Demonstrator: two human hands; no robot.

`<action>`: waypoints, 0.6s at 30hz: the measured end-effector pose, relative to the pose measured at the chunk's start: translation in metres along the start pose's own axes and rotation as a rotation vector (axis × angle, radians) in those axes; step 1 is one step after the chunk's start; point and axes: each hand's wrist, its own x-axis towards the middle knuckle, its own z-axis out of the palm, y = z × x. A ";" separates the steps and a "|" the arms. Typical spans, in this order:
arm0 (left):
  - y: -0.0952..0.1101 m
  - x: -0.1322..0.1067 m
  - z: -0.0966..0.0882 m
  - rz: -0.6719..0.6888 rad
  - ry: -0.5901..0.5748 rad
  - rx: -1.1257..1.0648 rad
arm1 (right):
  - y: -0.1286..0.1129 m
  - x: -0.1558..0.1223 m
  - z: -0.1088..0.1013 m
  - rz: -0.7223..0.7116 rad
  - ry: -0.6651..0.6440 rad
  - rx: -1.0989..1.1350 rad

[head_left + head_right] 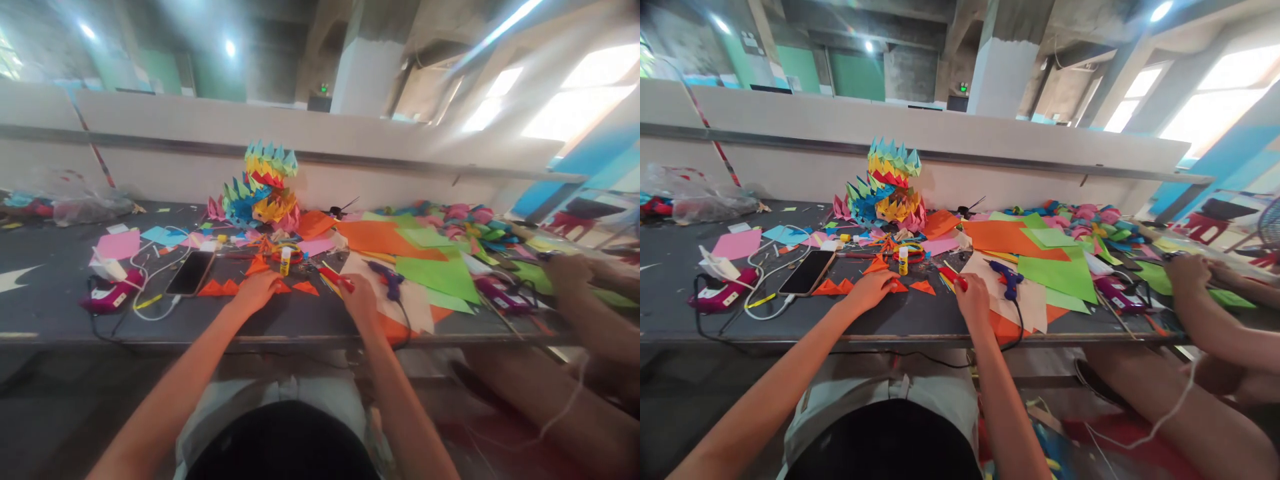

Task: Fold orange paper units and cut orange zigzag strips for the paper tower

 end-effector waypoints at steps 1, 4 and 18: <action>-0.001 0.000 0.002 0.022 0.031 0.025 | 0.003 0.005 -0.001 -0.023 -0.015 -0.026; -0.001 -0.002 0.002 0.059 0.122 0.107 | 0.017 0.019 -0.008 -0.006 0.007 -0.059; -0.016 -0.036 -0.013 0.025 0.206 0.074 | 0.043 0.025 -0.049 0.241 0.045 -0.149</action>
